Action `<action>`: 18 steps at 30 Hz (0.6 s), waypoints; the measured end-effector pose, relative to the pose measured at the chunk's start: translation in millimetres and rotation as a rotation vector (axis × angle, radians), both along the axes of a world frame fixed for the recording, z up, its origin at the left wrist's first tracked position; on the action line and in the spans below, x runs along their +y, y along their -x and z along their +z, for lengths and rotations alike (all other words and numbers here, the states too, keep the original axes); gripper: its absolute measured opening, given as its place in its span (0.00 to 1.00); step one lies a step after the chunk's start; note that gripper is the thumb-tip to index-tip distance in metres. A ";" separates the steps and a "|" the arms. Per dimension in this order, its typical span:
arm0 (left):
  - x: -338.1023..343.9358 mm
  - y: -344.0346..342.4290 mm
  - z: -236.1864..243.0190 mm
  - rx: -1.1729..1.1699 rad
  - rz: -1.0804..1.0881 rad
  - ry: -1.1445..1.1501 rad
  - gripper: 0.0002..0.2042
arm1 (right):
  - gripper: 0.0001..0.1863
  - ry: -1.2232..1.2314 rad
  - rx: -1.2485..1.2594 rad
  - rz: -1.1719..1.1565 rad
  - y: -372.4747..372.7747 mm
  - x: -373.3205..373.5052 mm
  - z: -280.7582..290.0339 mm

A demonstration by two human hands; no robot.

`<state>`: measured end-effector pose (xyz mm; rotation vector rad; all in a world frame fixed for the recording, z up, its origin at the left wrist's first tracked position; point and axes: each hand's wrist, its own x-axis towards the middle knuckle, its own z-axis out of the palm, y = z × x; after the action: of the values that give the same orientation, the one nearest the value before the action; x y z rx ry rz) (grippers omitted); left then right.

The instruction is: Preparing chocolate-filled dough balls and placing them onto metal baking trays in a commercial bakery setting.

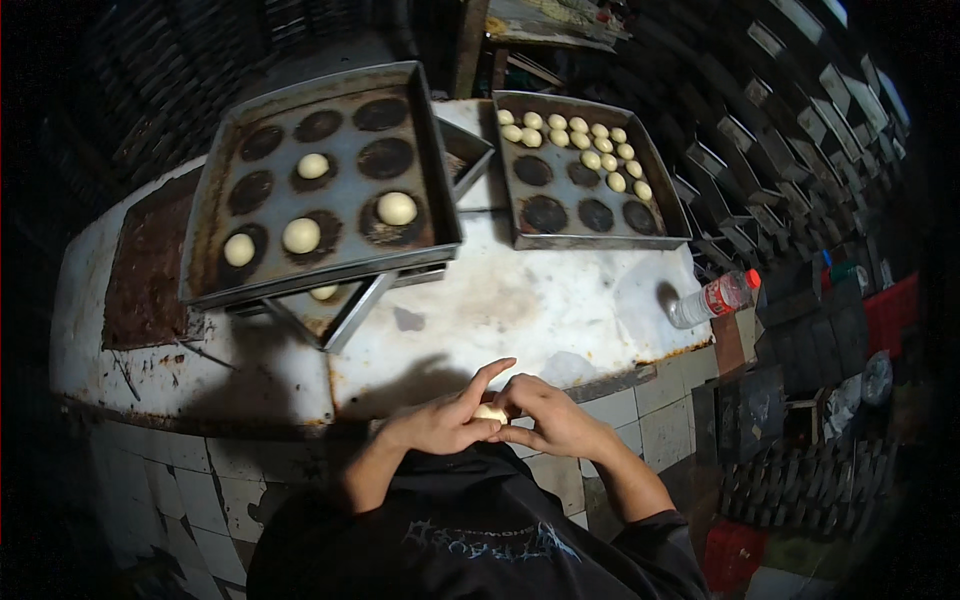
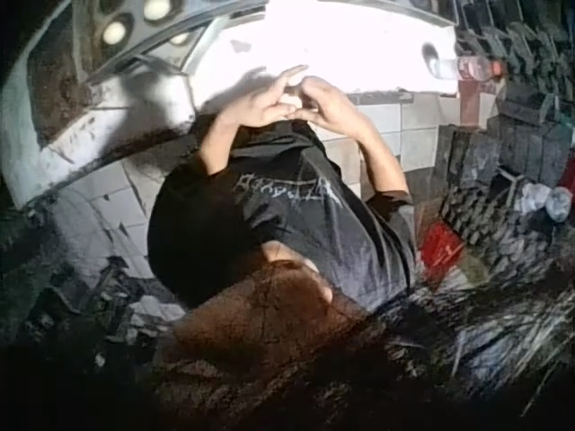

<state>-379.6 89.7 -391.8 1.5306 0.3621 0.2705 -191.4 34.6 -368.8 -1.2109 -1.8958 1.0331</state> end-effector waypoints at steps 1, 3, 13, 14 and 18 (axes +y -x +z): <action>6.9 -13.8 -3.6 -0.034 -0.046 0.071 0.36 | 0.13 -0.026 -0.026 0.054 -16.1 1.4 -4.0; 18.0 -49.6 -33.6 -0.119 0.162 0.175 0.34 | 0.11 -0.083 -0.039 0.018 -53.6 10.0 -22.7; 9.6 -69.5 -110.8 0.159 1.206 -0.432 0.35 | 0.07 -0.103 -0.023 -0.182 -62.8 103.1 -135.3; -3.9 -50.1 -95.0 0.235 1.230 -0.425 0.29 | 0.06 -0.148 -0.181 -0.013 -56.1 93.2 -143.9; -71.2 47.2 -92.5 0.602 1.594 -0.226 0.18 | 0.04 -0.525 -0.312 0.099 -106.2 71.9 -154.8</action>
<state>-426.8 18.6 -484.3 1.1814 2.0636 1.0944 -85.2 106.5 -523.6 -1.0116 -2.2931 0.3542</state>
